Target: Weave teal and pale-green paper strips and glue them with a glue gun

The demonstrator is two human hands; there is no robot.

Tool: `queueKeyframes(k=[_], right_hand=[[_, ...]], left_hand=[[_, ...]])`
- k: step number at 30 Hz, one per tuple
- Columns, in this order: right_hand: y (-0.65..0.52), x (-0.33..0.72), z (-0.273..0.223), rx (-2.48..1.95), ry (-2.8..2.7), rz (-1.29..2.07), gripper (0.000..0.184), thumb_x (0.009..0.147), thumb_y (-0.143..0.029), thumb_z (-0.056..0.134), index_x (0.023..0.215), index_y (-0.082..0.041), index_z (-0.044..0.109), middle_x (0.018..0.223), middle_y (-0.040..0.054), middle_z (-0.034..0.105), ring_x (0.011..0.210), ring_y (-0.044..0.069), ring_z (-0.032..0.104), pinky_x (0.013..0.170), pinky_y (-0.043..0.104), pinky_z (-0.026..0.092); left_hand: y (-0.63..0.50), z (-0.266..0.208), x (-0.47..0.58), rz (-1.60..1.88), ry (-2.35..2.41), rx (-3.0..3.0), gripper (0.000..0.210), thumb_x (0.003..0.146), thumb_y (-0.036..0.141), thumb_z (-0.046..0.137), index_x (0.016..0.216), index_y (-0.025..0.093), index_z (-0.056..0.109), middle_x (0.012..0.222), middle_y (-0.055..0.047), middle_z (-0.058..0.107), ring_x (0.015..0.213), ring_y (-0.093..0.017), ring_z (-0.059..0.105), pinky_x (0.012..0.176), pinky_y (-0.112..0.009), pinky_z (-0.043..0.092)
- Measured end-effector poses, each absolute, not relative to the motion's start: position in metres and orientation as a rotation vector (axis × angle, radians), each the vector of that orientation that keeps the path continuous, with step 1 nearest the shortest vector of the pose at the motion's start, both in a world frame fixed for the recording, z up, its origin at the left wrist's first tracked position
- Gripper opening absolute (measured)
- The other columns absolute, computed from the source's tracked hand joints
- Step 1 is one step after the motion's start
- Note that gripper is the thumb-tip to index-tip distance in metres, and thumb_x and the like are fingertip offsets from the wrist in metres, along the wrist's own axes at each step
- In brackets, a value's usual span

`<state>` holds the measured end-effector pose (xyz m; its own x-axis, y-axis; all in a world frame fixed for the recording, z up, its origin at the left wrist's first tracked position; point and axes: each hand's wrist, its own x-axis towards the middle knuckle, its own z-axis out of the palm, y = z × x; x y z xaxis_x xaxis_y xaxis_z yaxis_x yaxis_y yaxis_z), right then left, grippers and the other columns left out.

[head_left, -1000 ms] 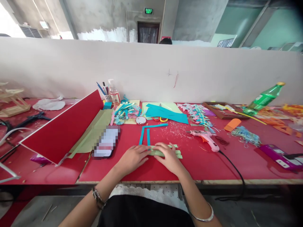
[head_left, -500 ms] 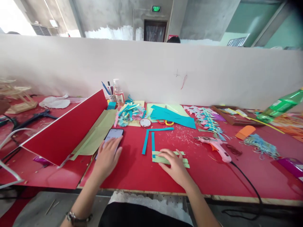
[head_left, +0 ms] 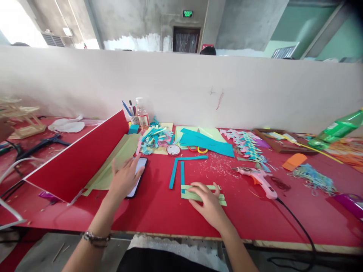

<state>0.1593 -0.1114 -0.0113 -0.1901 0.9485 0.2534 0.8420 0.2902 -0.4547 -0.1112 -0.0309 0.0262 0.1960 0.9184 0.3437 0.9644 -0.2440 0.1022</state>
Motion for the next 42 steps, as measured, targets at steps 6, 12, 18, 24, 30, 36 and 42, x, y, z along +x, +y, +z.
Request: queueKeyframes(k=[6,12,18,24,30,36,42], right_hand=[[-0.111,0.159,-0.011,-1.606,-2.091,0.281,0.020,0.079,-0.028,0.047,0.097,-0.032,0.055,0.110,0.0013,0.056,0.100,0.021,0.055,0.097,0.060,0.002],[-0.111,0.158,-0.010,-1.600,-2.080,0.295,0.022,0.079,-0.027,0.047,0.099,-0.033,0.054,0.109,0.0009,0.056,0.099,0.021,0.055,0.096,0.062,0.001],[-0.111,0.157,-0.008,-1.644,-2.083,0.228,0.017,0.079,-0.030,0.046,0.093,-0.033,0.056,0.108,-0.0014,0.057,0.096,0.021,0.057,0.096,0.062,0.004],[-0.111,0.158,-0.008,-1.613,-2.088,0.290,0.017,0.079,-0.026,0.047,0.093,-0.030,0.056,0.109,0.0014,0.056,0.098,0.020,0.056,0.099,0.059,-0.002],[-0.110,0.158,-0.009,-1.627,-2.107,0.321,0.019,0.079,-0.027,0.047,0.095,-0.032,0.055,0.110,0.0001,0.056,0.099,0.020,0.055,0.097,0.061,0.001],[-0.110,0.158,-0.005,-1.637,-2.151,0.279,0.019,0.080,-0.030,0.046,0.097,-0.032,0.055,0.111,0.0006,0.055,0.100,0.020,0.054,0.098,0.059,0.006],[-0.125,0.160,-0.005,-1.704,-2.170,0.075,0.030,0.080,-0.034,0.046,0.110,-0.034,0.050,0.121,0.0060,0.048,0.112,0.024,0.045,0.097,0.058,0.010]], left_hand=[[-0.087,0.028,-0.049,-0.605,-1.503,-2.855,0.037,0.089,0.033,0.030,0.124,0.026,0.038,0.124,-0.005,0.049,0.118,-0.020,0.040,0.103,-0.051,0.008],[-0.105,0.017,-0.033,-0.490,-1.340,-3.050,0.040,0.085,0.027,0.041,0.125,0.025,0.037,0.124,-0.005,0.049,0.114,-0.018,0.044,0.102,-0.044,0.027],[-0.093,0.008,-0.050,-0.601,-1.390,-2.985,0.037,0.085,0.019,0.041,0.121,0.022,0.044,0.119,-0.005,0.054,0.107,-0.018,0.050,0.089,-0.032,0.044],[-0.089,0.001,-0.059,-0.453,-1.208,-3.067,0.046,0.084,0.005,0.032,0.124,0.026,0.041,0.123,-0.001,0.052,0.107,-0.015,0.051,0.091,-0.029,0.043],[-0.086,0.003,-0.047,-0.255,-1.010,-3.076,0.041,0.086,0.017,0.039,0.127,0.024,0.038,0.130,-0.001,0.044,0.114,-0.017,0.045,0.094,-0.033,0.039],[-0.085,-0.001,-0.045,-0.201,-0.976,-3.133,0.048,0.086,0.031,0.043,0.131,0.027,0.030,0.134,0.002,0.039,0.119,-0.017,0.039,0.099,-0.032,0.032],[-0.088,-0.001,-0.048,-0.200,-1.007,-3.159,0.050,0.085,0.036,0.043,0.132,0.026,0.029,0.134,0.001,0.039,0.121,-0.019,0.037,0.100,-0.035,0.031]])
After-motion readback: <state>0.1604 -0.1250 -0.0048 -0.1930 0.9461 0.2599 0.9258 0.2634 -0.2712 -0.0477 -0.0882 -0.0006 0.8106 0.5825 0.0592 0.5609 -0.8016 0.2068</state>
